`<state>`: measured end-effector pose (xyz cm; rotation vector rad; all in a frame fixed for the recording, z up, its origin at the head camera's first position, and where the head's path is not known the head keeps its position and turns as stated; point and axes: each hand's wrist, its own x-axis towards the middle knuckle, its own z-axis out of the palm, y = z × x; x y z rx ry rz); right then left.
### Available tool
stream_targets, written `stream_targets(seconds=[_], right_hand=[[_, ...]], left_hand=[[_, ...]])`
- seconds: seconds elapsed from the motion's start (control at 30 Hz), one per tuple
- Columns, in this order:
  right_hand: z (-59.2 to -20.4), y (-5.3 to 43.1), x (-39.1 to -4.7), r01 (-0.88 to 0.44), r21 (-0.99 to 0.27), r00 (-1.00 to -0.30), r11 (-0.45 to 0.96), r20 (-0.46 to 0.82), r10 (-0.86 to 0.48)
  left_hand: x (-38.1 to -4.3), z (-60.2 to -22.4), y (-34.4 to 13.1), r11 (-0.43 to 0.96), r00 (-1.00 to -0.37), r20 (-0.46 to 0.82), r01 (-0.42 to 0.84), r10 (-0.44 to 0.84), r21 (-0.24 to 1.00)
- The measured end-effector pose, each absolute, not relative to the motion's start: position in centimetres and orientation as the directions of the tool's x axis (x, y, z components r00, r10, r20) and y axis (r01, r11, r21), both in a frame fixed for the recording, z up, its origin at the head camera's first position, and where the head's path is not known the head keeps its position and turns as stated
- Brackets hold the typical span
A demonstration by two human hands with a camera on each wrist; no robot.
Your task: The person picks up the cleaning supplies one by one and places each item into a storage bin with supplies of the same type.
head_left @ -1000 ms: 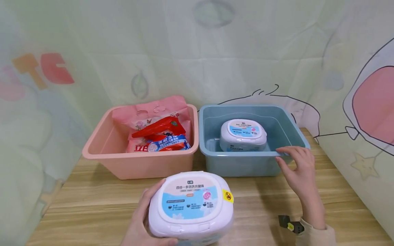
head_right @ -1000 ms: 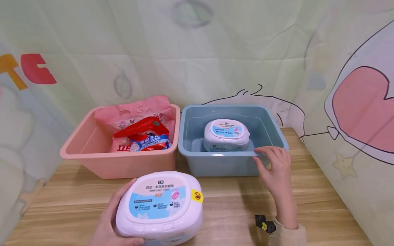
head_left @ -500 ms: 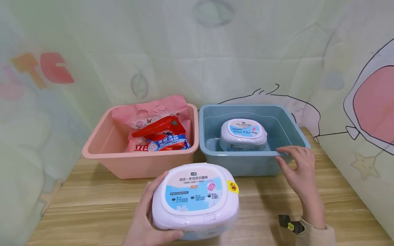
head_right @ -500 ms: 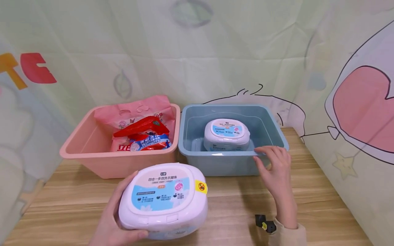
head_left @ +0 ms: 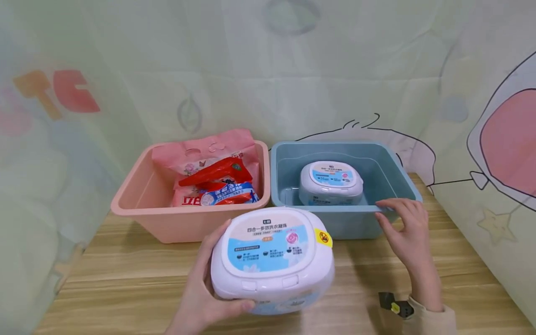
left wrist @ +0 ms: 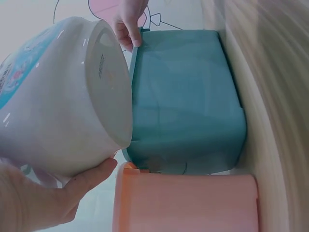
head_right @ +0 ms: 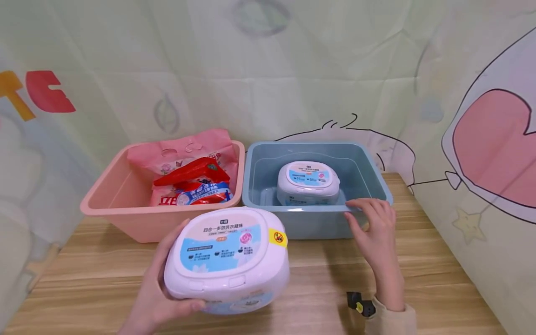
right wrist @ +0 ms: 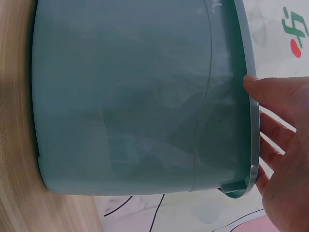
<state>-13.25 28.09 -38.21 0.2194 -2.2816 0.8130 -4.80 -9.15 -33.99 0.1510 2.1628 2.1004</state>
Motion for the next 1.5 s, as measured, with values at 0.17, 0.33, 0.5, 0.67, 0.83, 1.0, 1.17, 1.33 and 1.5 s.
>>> stream_targets(seconds=[0.17, 0.33, 0.5, 0.67, 0.83, 1.0, 1.17, 1.33, 1.5], right_hand=[[-38.2, 28.0, -13.2, -0.365, -0.492, -0.742, 0.791, 0.666, 0.072], [-38.1, 28.0, -13.2, -0.389, -0.476, -0.723, 0.789, 0.688, 0.059], [-38.1, 28.0, -13.2, -0.395, -0.465, -0.716, 0.792, 0.697, 0.053], [-38.2, 27.9, -13.2, -0.380, -0.467, -0.725, 0.798, 0.686, 0.057], [-38.2, 27.9, -13.2, -0.382, -0.477, -0.724, 0.792, 0.686, 0.064], [-38.1, 27.9, -13.2, -0.401, -0.473, -0.711, 0.784, 0.701, 0.059], [-38.1, 27.9, -13.3, -0.420, -0.462, -0.700, 0.781, 0.712, 0.045], [-38.2, 28.0, -13.3, -0.418, -0.471, -0.703, 0.777, 0.709, 0.052], [-38.2, 28.1, -13.4, -0.420, -0.470, -0.698, 0.776, 0.714, 0.054]], left_hand=[[-5.4, -33.8, -8.9, 0.015, -0.980, 0.085, 0.089, 0.180, 0.996], [-6.3, -33.7, -8.9, -0.031, -0.951, 0.200, 0.199, 0.235, 0.980], [-6.9, -33.2, -8.5, -0.066, -0.938, 0.245, 0.236, 0.247, 0.970], [-7.1, -32.2, -8.0, -0.107, -0.922, 0.291, 0.272, 0.256, 0.956], [-7.3, -31.4, -7.3, -0.134, -0.898, 0.357, 0.333, 0.256, 0.933], [-7.5, -30.6, -6.7, -0.156, -0.872, 0.418, 0.389, 0.255, 0.908], [-7.8, -29.7, -6.1, -0.195, -0.845, 0.477, 0.439, 0.240, 0.877], [-8.5, -28.6, -5.5, -0.211, -0.829, 0.511, 0.470, 0.228, 0.857], [-9.7, -27.6, -4.7, -0.257, -0.791, 0.568, 0.514, 0.225, 0.818]])
